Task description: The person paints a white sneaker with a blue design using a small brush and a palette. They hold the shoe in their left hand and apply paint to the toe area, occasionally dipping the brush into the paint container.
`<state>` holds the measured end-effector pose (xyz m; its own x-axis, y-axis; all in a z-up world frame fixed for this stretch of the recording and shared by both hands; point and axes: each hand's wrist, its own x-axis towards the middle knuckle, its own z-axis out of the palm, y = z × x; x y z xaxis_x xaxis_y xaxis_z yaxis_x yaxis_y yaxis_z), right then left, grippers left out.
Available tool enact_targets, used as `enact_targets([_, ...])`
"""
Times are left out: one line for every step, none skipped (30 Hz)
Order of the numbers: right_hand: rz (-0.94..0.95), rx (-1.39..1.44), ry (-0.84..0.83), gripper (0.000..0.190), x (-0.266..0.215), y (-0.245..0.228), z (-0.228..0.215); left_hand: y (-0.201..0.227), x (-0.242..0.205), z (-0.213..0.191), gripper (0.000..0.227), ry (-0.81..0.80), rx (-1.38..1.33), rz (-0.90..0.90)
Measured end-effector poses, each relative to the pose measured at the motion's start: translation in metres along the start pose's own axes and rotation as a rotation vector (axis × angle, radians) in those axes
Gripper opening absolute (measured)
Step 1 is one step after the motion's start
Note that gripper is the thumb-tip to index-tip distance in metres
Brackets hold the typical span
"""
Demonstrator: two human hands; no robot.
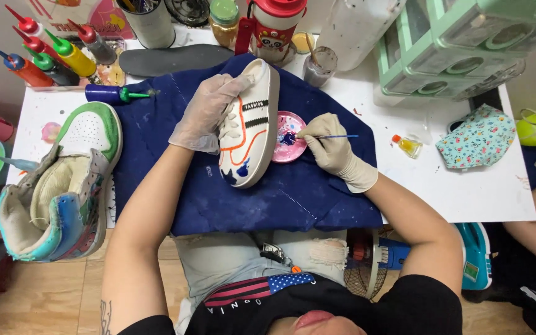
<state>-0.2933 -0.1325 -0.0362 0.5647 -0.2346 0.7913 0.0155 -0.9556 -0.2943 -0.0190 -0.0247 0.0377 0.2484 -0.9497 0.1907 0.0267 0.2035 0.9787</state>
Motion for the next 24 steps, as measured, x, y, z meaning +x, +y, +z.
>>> enact_targets([0.005, 0.002, -0.004, 0.013, -0.003, 0.002, 0.0, -0.019, 0.007, -0.01, 0.037, 0.001, -0.003, -0.006])
enact_targets([0.005, 0.009, 0.003, 0.013, -0.007, 0.004, 0.001, -0.038, 0.014, -0.019, 0.034, -0.035, 0.035, 0.048])
enact_targets([0.001, 0.015, 0.008, 0.012, -0.009, 0.007, 0.0, -0.057, 0.021, -0.028, 0.03, -0.067, 0.07, 0.106])
enact_targets([0.002, 0.017, 0.002, 0.012, -0.005, 0.004, -0.001, -0.037, 0.014, -0.018, 0.03, -0.063, 0.066, 0.103])
enact_targets([-0.015, 0.006, 0.013, 0.013, -0.001, 0.001, 0.0, -0.017, 0.008, -0.009, 0.033, -0.013, 0.016, 0.048])
enact_targets([-0.033, -0.005, 0.023, 0.014, 0.002, -0.003, 0.001, 0.003, 0.002, -0.001, 0.037, 0.038, -0.035, -0.007])
enact_targets([-0.033, -0.001, 0.019, 0.014, 0.006, -0.011, -0.003, 0.001, 0.003, 0.0, 0.037, 0.043, -0.037, -0.009])
enact_targets([-0.031, 0.02, 0.092, 0.016, 0.009, -0.018, -0.007, -0.001, 0.003, 0.0, 0.038, 0.035, -0.023, 0.022])
enact_targets([-0.031, 0.042, 0.163, 0.017, 0.013, -0.026, -0.012, -0.002, 0.004, 0.0, 0.038, 0.029, -0.01, 0.056])
enact_targets([-0.034, 0.046, 0.158, 0.017, 0.017, -0.041, -0.013, -0.005, 0.005, 0.0, 0.038, 0.036, -0.012, 0.055])
enact_targets([-0.032, 0.011, 0.167, 0.021, 0.02, -0.057, -0.015, -0.008, 0.007, -0.001, 0.039, 0.024, 0.008, 0.104])
enact_targets([-0.03, -0.024, 0.176, 0.024, 0.023, -0.072, -0.017, -0.011, 0.008, -0.001, 0.039, 0.014, 0.028, 0.152])
enact_targets([-0.028, -0.019, 0.17, 0.024, 0.004, -0.067, -0.011, -0.013, 0.007, 0.0, 0.039, 0.019, 0.026, 0.147])
enact_targets([-0.024, -0.038, 0.083, 0.029, -0.016, -0.062, -0.006, -0.016, 0.006, 0.002, 0.04, 0.007, 0.047, 0.192])
enact_targets([-0.019, -0.054, -0.003, 0.035, -0.036, -0.057, 0.0, -0.018, 0.005, 0.003, 0.041, -0.006, 0.072, 0.236])
enact_targets([-0.017, -0.046, -0.007, 0.035, -0.024, -0.065, -0.003, -0.001, -0.001, 0.006, 0.041, 0.001, 0.073, 0.229])
enact_targets([-0.117, -0.075, -0.04, 0.03, -0.012, -0.073, -0.007, 0.016, -0.006, 0.01, 0.045, 0.008, 0.04, 0.013])
enact_targets([-0.216, -0.103, -0.074, 0.025, 0.0, -0.081, -0.011, 0.034, -0.011, 0.014, 0.051, 0.015, 0.006, -0.202])
enact_targets([-0.213, -0.102, -0.073, 0.025, 0.002, -0.081, -0.008, 0.031, -0.012, 0.014, 0.051, 0.015, 0.008, -0.205])
enact_targets([-0.202, -0.066, -0.066, 0.024, 0.005, -0.081, -0.005, 0.028, -0.013, 0.014, 0.052, 0.036, 0.012, -0.172])
enact_targets([-0.191, -0.034, -0.057, 0.023, 0.008, -0.08, -0.003, 0.025, -0.012, 0.014, 0.053, 0.053, 0.017, -0.136])
enact_targets([-0.189, -0.036, -0.054, 0.023, 0.006, -0.082, -0.002, 0.025, -0.012, 0.014, 0.053, 0.05, 0.019, -0.136])
enact_targets([-0.168, -0.057, -0.024, 0.023, 0.004, -0.083, 0.0, 0.024, -0.013, 0.014, 0.051, 0.07, -0.003, -0.137])
enact_targets([-0.147, -0.078, 0.005, 0.023, 0.003, -0.085, 0.001, 0.023, -0.014, 0.014, 0.049, 0.091, -0.024, -0.138])
